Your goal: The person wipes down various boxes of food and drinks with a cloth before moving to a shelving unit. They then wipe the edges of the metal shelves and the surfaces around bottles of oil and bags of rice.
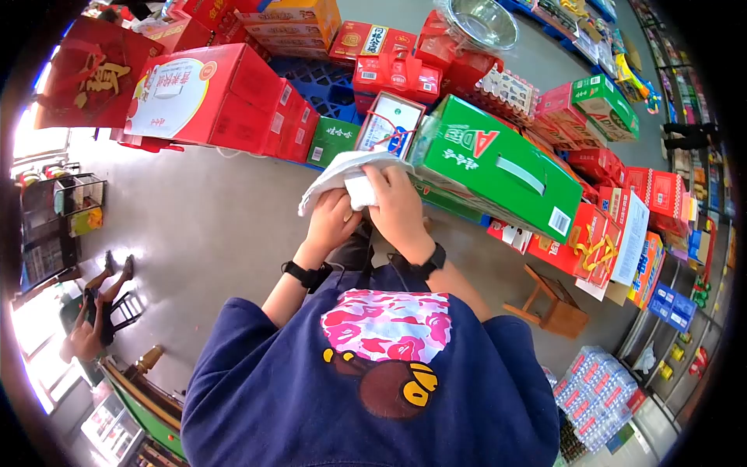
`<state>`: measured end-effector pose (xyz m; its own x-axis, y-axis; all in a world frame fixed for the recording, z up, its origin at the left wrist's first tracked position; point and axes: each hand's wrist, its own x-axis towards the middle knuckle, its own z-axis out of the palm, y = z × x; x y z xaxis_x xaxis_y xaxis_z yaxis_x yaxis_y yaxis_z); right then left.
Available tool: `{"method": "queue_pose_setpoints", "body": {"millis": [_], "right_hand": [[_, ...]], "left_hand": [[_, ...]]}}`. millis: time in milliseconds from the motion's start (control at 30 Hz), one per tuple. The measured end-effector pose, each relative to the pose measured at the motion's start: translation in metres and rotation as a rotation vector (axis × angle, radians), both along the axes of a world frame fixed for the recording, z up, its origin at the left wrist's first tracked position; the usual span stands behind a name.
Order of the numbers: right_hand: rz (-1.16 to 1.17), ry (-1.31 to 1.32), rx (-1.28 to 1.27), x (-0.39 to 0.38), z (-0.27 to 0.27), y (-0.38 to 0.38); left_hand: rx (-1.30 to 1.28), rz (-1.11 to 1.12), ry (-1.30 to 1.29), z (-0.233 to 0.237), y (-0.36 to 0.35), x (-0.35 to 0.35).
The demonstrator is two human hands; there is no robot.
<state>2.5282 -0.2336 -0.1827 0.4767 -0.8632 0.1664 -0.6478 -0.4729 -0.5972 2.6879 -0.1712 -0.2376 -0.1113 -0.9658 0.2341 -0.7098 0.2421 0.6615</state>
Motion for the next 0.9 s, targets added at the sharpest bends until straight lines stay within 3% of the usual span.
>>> {"method": "queue_pose_setpoints", "body": {"millis": [67,100,167,200,367,433,533,567,633,700,767,833,900], "right_hand": [[0.066,0.283,0.128,0.007,-0.056,0.002],[0.064,0.294,0.125,0.008,-0.075,0.005],[0.091,0.309,-0.084,0.008,-0.097,0.010],[0.064,0.316,0.016,0.005,-0.105,0.011],[-0.009,0.437,-0.126,0.007,-0.107,-0.023],[-0.086,0.541,-0.003,0.015,-0.112,-0.041],[-0.165,0.594,-0.193,0.026,-0.122,-0.072],[-0.233,0.604,-0.207,0.030,-0.124,-0.083],[-0.322,0.584,-0.197,0.034,-0.132,-0.106],[-0.402,0.592,-0.094,0.038,-0.135,-0.128],[-0.380,0.530,-0.208,0.040,-0.138,-0.142],[-0.403,0.599,0.010,0.044,-0.127,-0.151],[-0.394,0.613,-0.065,0.042,-0.132,-0.147]], "left_hand": [[0.086,-0.120,-0.163,-0.038,0.001,0.009],[0.104,-0.254,-0.213,-0.046,0.000,0.012],[-0.117,-0.235,-0.160,-0.061,-0.003,0.015],[-0.118,-0.236,-0.147,-0.064,-0.003,0.015],[-0.133,-0.264,-0.224,-0.054,-0.028,0.012],[-0.096,-0.252,-0.194,-0.057,-0.041,0.006],[0.167,-0.148,-0.111,-0.066,-0.064,-0.004],[0.175,-0.147,-0.106,-0.070,-0.072,-0.007],[-0.047,-0.032,-0.074,-0.079,-0.090,-0.012],[-0.025,-0.027,-0.034,-0.083,-0.108,-0.018],[0.051,0.046,0.022,-0.079,-0.127,-0.022],[0.034,0.055,0.051,-0.080,-0.141,-0.021],[0.063,-0.013,0.072,-0.078,-0.148,-0.014]]}}
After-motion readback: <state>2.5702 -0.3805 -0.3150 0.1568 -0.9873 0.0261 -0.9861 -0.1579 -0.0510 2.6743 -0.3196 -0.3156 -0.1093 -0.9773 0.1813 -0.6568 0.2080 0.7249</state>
